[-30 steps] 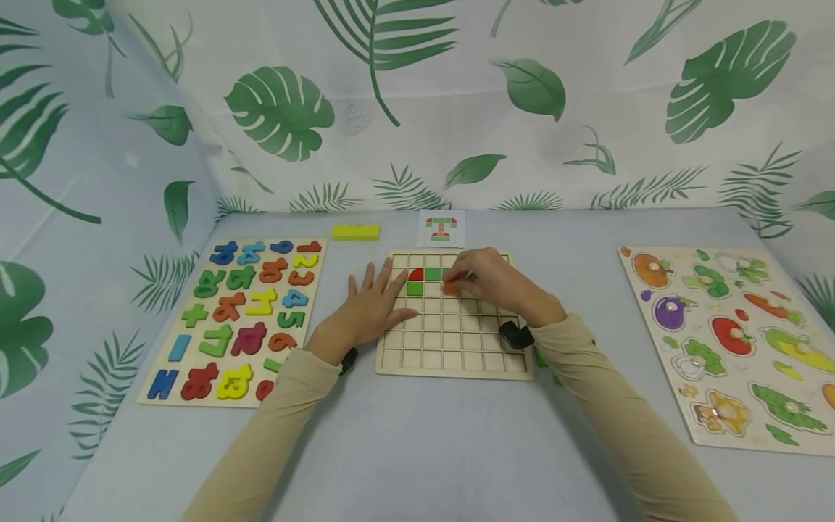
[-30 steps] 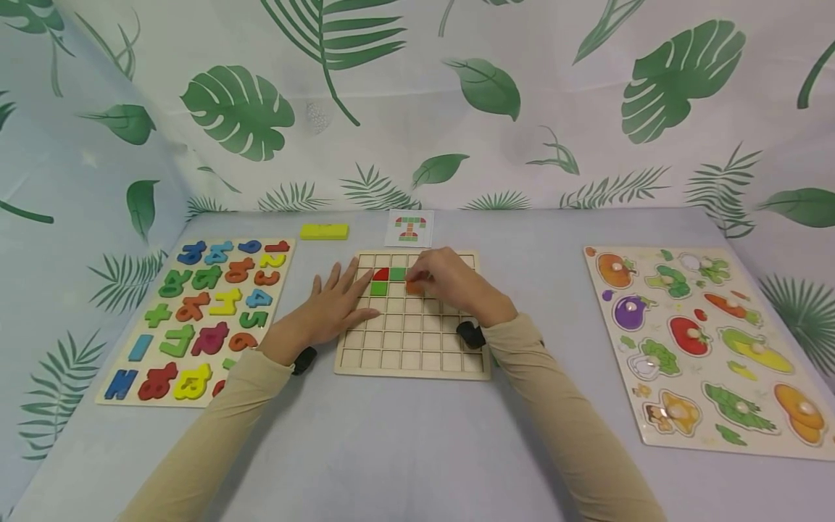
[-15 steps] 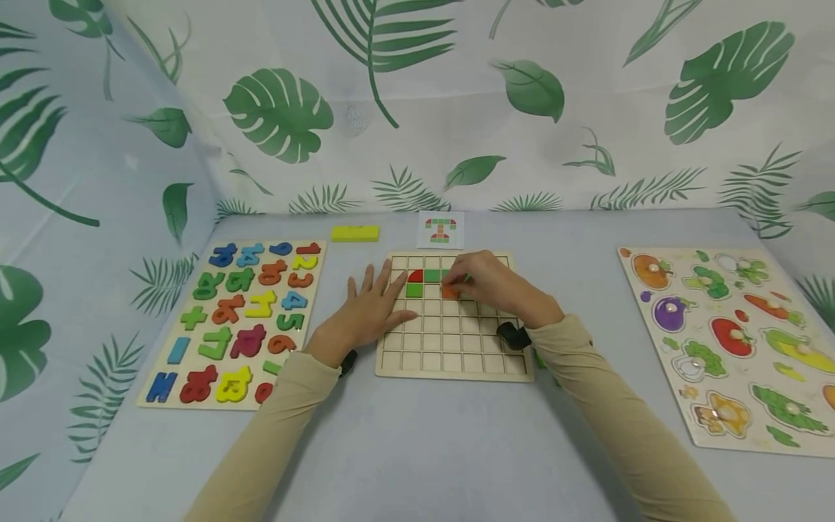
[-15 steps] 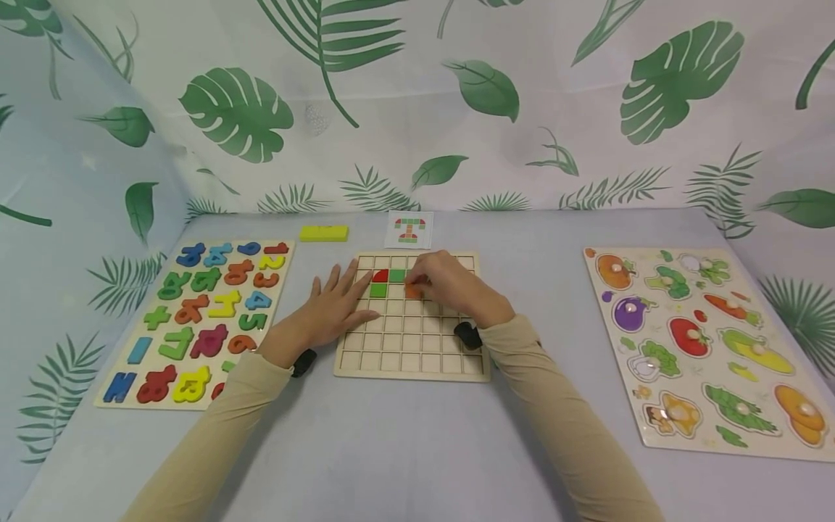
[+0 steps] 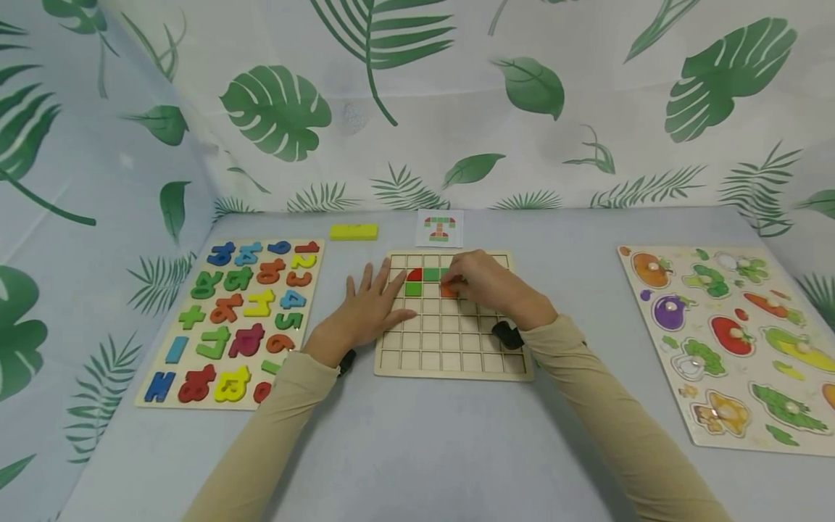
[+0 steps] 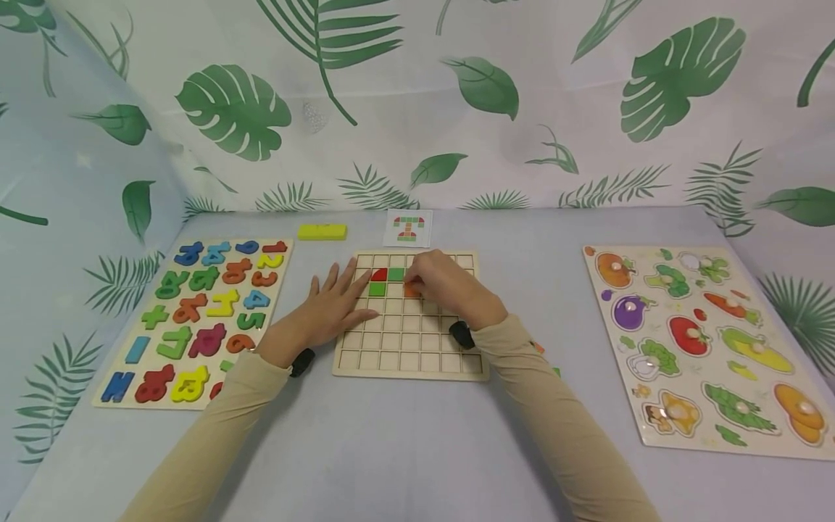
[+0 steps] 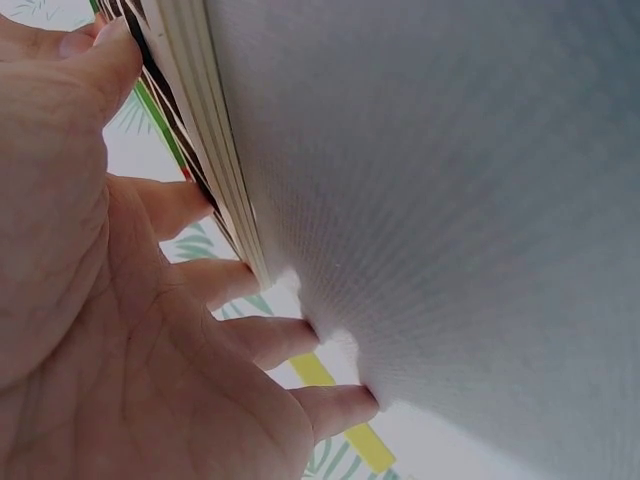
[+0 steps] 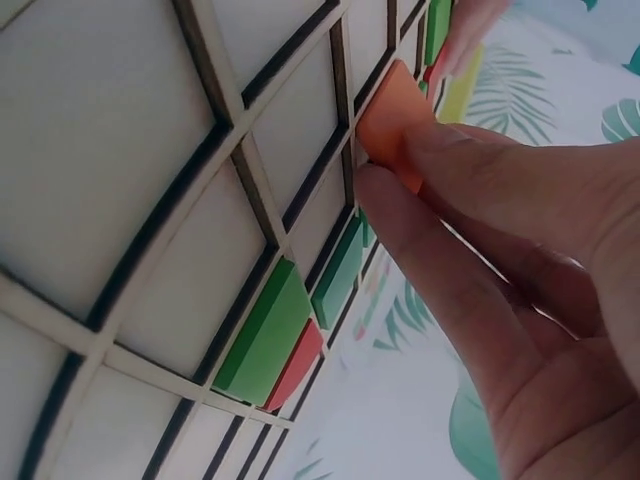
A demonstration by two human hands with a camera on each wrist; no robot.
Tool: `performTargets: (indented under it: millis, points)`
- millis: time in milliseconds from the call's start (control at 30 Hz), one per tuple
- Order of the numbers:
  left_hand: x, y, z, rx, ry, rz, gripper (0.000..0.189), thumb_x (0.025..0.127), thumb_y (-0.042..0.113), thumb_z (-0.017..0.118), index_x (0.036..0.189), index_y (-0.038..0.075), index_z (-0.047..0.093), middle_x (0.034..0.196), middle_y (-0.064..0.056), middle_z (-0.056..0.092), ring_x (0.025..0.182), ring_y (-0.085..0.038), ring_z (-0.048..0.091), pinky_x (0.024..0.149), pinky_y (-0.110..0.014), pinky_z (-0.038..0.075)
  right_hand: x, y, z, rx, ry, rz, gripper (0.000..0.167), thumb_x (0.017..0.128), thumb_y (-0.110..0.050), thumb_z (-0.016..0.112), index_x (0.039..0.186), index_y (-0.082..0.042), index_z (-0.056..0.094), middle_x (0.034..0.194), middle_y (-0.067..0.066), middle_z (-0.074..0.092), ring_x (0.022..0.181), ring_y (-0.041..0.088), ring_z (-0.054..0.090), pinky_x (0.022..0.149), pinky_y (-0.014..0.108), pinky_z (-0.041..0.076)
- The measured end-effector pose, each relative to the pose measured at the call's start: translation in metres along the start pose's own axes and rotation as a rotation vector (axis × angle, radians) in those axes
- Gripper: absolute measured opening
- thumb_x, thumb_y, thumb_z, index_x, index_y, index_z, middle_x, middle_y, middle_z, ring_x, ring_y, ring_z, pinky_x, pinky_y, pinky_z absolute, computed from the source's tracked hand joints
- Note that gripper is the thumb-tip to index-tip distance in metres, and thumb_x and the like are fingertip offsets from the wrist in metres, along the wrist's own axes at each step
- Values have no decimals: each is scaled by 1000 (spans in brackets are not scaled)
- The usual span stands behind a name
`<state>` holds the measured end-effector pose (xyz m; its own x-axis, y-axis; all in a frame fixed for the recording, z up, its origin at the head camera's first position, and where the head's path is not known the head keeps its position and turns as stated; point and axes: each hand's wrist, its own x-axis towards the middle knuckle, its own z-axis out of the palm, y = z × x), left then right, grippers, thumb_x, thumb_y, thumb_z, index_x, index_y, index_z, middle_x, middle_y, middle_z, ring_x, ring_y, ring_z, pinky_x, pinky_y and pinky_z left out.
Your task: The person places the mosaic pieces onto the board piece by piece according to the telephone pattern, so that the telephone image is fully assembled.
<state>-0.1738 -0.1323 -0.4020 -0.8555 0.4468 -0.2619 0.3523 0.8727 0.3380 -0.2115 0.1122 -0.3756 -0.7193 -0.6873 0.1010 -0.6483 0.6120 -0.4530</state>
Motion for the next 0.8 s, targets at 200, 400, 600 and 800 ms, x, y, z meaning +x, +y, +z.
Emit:
performTargets:
  millis: [200, 400, 600, 800]
  points:
    - [0, 0, 0, 4, 4, 4, 79, 111, 51, 45, 169, 9, 13, 173, -24, -7, 157, -51, -7, 119, -74, 1, 0, 0, 1, -36, 7, -35, 14, 88, 10, 78, 102, 9, 80, 97, 17, 76, 92, 31, 73, 79, 38, 60]
    - [-2, 1, -1, 2, 15, 8, 79, 110, 50, 46, 169, 9, 14, 173, -24, -6, 157, -51, -6, 119, -74, 2, 1, 0, 2, -36, 8, -10, 14, 89, 9, 78, 103, 9, 80, 97, 18, 75, 93, 31, 73, 79, 38, 60]
    - [-2, 1, -1, -5, 17, 12, 79, 111, 50, 46, 169, 9, 14, 173, -24, -6, 157, -51, -6, 119, -74, 2, 2, -3, 3, -33, 17, 24, 13, 90, 9, 76, 103, 9, 80, 97, 18, 75, 92, 31, 73, 78, 38, 60]
    - [-1, 0, 0, -1, 17, 11, 79, 111, 50, 46, 169, 9, 14, 173, -24, -7, 157, -52, -6, 119, -74, 1, 1, -7, 3, -47, 9, 51, 11, 91, 8, 76, 101, 8, 80, 97, 19, 75, 94, 32, 73, 80, 39, 60]
